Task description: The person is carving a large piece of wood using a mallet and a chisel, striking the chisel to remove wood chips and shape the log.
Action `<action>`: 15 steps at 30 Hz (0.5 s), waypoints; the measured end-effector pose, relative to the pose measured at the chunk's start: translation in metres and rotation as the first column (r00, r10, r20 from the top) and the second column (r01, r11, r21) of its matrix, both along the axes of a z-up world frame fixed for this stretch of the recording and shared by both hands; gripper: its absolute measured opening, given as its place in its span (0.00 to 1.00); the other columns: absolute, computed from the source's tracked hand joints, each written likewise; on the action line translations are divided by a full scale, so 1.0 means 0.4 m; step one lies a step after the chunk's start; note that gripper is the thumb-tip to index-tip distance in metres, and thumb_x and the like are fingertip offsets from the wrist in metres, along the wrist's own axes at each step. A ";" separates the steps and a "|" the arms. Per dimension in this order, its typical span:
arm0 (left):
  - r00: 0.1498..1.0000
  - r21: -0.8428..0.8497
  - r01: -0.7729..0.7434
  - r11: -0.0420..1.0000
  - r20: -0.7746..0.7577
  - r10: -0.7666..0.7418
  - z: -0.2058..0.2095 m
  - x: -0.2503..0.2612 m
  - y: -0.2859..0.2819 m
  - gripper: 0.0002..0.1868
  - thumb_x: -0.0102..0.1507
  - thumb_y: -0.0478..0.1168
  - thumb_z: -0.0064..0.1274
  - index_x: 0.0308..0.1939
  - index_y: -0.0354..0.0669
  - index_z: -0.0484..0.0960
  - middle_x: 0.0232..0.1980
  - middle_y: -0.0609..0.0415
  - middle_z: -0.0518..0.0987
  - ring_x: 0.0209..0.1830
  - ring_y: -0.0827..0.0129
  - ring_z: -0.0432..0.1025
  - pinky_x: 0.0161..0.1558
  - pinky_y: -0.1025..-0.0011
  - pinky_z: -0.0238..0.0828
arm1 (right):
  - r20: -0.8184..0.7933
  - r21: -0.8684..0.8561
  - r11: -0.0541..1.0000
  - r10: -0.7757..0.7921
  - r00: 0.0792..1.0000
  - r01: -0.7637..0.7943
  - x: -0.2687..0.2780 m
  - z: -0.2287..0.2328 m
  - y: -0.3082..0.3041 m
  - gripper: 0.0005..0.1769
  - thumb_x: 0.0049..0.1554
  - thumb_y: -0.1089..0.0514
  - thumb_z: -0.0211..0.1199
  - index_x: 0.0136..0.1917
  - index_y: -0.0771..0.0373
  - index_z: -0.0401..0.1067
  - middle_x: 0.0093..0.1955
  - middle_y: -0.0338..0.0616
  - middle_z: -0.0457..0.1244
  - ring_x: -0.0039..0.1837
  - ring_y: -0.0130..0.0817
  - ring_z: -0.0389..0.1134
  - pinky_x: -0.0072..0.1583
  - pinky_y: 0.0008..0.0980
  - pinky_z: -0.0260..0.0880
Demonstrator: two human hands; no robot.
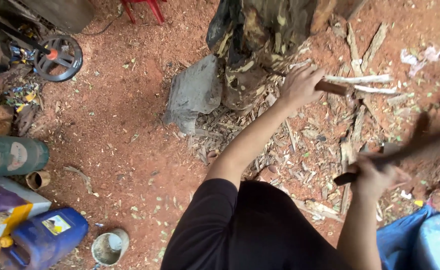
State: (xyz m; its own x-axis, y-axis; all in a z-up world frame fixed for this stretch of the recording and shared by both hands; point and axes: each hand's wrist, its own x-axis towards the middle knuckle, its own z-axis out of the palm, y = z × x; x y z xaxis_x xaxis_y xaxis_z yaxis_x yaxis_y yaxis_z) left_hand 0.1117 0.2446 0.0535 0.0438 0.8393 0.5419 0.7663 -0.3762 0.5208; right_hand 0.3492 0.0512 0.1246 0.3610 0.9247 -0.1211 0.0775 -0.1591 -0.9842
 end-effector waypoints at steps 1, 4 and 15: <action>1.000 -0.023 0.008 1.000 0.001 -0.008 -0.024 -0.005 -0.001 0.23 0.49 0.51 0.66 0.45 0.59 0.76 0.43 0.54 0.82 0.54 0.57 0.77 0.57 0.59 0.71 | -0.123 0.148 0.984 -0.085 0.989 0.103 0.006 0.017 0.011 0.16 0.55 0.77 0.62 0.41 0.61 0.60 0.26 0.44 0.50 0.26 0.37 0.60 0.31 0.37 0.62; 1.000 -0.007 0.013 1.000 -0.005 -0.013 -0.017 -0.025 -0.009 0.23 0.48 0.50 0.66 0.43 0.55 0.74 0.41 0.51 0.81 0.55 0.53 0.76 0.54 0.59 0.71 | -0.170 0.190 0.977 -0.066 0.983 0.098 -0.040 -0.013 0.016 0.18 0.55 0.80 0.58 0.40 0.59 0.58 0.23 0.43 0.47 0.24 0.38 0.58 0.33 0.36 0.63; 0.958 0.070 0.227 0.971 -0.194 -0.210 -0.084 -0.157 -0.303 0.08 0.63 0.47 0.46 0.33 0.51 0.70 0.35 0.56 0.73 0.37 0.56 0.73 0.44 0.55 0.63 | 0.022 -0.295 0.924 0.260 0.965 -0.242 -0.094 -0.069 -0.084 0.08 0.48 0.72 0.66 0.33 0.69 0.68 0.19 0.53 0.55 0.22 0.41 0.60 0.31 0.34 0.57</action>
